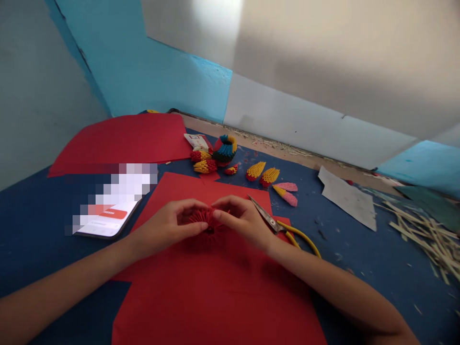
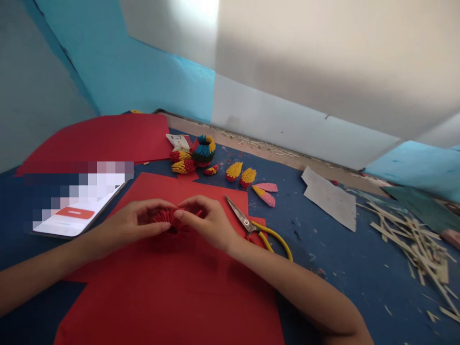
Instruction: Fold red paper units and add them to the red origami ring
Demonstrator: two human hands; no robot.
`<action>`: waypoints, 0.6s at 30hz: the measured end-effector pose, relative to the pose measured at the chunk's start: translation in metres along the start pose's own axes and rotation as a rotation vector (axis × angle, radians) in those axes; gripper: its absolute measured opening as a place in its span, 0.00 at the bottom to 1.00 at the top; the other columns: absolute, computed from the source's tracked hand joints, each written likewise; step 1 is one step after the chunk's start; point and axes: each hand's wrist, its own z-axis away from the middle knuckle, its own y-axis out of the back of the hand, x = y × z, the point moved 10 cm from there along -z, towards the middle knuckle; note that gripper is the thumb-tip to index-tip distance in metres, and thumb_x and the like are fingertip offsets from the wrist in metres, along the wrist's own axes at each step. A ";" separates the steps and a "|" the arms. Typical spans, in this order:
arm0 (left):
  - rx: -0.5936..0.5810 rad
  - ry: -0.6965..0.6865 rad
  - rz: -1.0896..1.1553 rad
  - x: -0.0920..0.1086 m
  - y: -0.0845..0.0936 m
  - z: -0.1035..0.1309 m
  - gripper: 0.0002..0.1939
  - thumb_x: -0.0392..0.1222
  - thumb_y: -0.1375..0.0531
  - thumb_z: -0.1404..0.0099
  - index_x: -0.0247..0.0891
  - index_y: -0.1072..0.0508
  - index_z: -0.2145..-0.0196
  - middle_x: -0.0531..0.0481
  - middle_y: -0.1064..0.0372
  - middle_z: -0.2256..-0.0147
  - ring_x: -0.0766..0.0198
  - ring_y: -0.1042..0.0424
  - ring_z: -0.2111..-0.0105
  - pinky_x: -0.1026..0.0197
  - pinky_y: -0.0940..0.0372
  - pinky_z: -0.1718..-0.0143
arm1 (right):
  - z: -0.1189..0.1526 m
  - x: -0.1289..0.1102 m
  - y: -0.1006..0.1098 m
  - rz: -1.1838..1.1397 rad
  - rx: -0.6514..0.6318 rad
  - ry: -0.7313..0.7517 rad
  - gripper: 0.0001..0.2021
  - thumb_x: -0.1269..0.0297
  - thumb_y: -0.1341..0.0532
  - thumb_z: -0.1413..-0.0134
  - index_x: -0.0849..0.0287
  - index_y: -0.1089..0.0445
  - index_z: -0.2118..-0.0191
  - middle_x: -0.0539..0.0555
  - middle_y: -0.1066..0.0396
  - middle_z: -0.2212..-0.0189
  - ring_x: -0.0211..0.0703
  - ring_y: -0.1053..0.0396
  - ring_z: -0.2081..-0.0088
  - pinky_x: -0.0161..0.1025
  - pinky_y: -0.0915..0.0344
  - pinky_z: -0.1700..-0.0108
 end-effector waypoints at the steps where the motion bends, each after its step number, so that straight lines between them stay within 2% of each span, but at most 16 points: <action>1: 0.029 -0.007 -0.006 0.003 0.003 0.000 0.12 0.44 0.38 0.41 0.39 0.27 0.60 0.47 0.24 0.60 0.55 0.25 0.59 0.55 0.29 0.57 | 0.000 -0.001 0.002 0.007 0.013 0.014 0.12 0.56 0.36 0.49 0.60 0.28 0.64 0.52 0.26 0.67 0.36 0.30 0.67 0.34 0.34 0.65; 6: 0.171 -0.049 0.001 0.019 0.019 0.004 0.08 0.41 0.40 0.41 0.39 0.28 0.63 0.48 0.24 0.61 0.57 0.25 0.60 0.58 0.29 0.60 | -0.002 0.001 0.001 -0.002 -0.008 0.021 0.12 0.56 0.37 0.49 0.59 0.28 0.64 0.53 0.26 0.67 0.37 0.30 0.67 0.35 0.33 0.63; 11: 0.111 -0.089 -0.058 0.018 0.012 0.005 0.10 0.43 0.39 0.41 0.39 0.30 0.62 0.49 0.25 0.63 0.59 0.25 0.62 0.61 0.29 0.62 | 0.000 -0.002 -0.002 -0.036 -0.030 0.041 0.11 0.56 0.37 0.49 0.59 0.28 0.68 0.51 0.26 0.72 0.36 0.30 0.70 0.34 0.33 0.67; 14: 0.123 -0.123 -0.160 0.019 0.010 0.007 0.13 0.42 0.39 0.41 0.39 0.30 0.59 0.49 0.26 0.62 0.59 0.25 0.62 0.60 0.29 0.62 | 0.000 -0.001 -0.004 -0.023 -0.047 0.030 0.11 0.56 0.37 0.48 0.59 0.28 0.68 0.51 0.26 0.72 0.36 0.30 0.71 0.34 0.33 0.67; 18: 0.111 -0.144 -0.276 0.025 0.004 0.011 0.11 0.40 0.40 0.41 0.39 0.30 0.59 0.50 0.25 0.63 0.60 0.25 0.64 0.61 0.30 0.62 | 0.001 0.000 -0.007 -0.023 -0.071 0.023 0.10 0.58 0.38 0.47 0.60 0.28 0.67 0.51 0.26 0.72 0.36 0.30 0.70 0.34 0.33 0.66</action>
